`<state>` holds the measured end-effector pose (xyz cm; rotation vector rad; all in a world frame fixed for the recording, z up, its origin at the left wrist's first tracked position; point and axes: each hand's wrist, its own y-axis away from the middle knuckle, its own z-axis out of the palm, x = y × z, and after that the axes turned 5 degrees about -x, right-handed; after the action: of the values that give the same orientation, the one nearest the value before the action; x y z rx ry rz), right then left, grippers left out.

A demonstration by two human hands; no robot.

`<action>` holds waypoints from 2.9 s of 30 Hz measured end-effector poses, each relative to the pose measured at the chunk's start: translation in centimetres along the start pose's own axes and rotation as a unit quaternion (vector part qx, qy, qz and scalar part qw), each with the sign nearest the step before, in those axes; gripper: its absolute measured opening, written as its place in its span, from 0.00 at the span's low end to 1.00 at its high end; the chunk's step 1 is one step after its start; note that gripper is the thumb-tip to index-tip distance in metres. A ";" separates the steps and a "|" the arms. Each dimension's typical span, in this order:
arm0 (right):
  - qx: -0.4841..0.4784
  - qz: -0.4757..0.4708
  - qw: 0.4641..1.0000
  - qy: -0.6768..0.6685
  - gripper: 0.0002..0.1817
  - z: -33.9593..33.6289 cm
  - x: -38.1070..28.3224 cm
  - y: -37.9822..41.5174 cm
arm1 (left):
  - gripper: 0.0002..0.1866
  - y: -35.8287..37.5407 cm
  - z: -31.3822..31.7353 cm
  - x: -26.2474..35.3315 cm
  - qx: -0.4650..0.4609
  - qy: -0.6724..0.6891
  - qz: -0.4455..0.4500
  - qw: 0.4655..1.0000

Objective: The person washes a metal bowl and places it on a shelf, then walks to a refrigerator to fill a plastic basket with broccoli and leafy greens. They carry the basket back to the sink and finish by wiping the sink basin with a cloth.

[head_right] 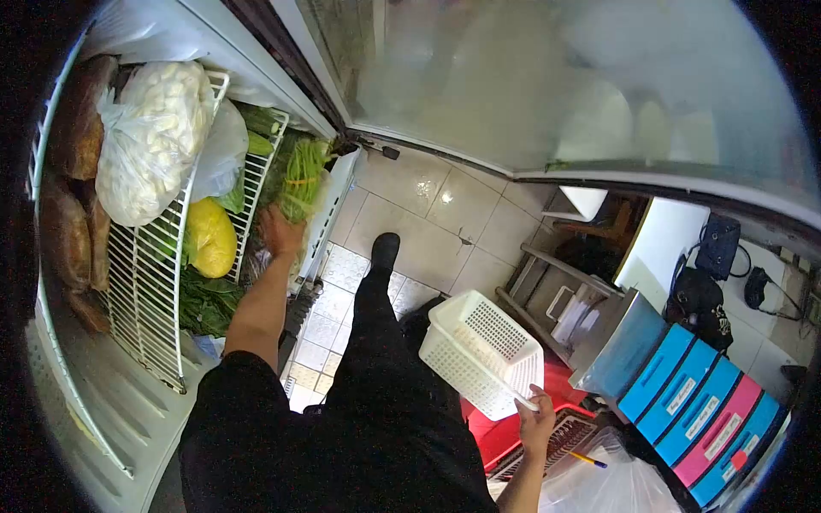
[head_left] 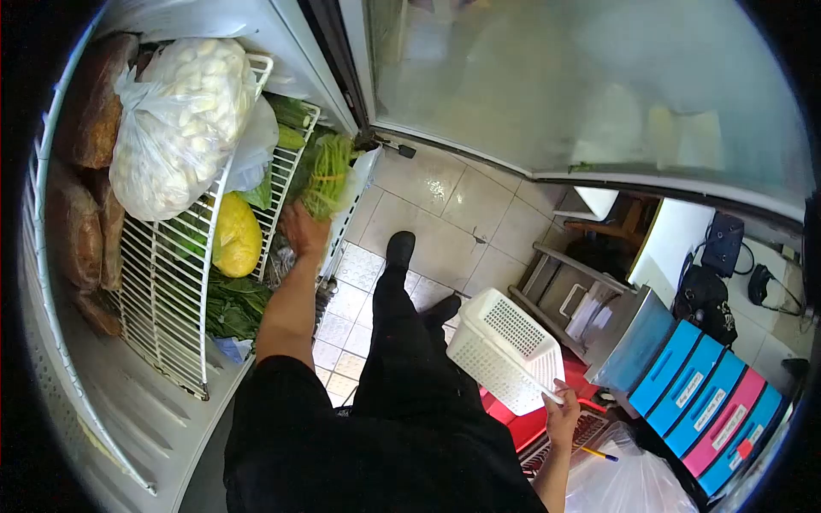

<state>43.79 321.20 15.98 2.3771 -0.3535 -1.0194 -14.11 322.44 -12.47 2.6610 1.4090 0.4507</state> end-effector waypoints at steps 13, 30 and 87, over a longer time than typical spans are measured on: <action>0.077 -0.062 0.994 -0.054 0.12 2.9 9.8 2.3 | 0.34 14.6 -8.8 14.5 -0.085 0.132 0.429 0.890; 0.157 -0.125 0.960 -0.195 0.17 3.9 18.8 6.3 | 0.30 52.4 -9.0 51.2 -0.074 -0.006 0.947 0.314; -0.289 -0.274 0.896 0.196 0.19 51.9 32.3 -27.4 | 0.51 4.3 3.9 -19.3 0.352 0.096 -0.180 0.913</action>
<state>28.76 311.27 -48.58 2.0670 0.7155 -0.6921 -19.75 304.35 -19.39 2.7717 2.4599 0.1831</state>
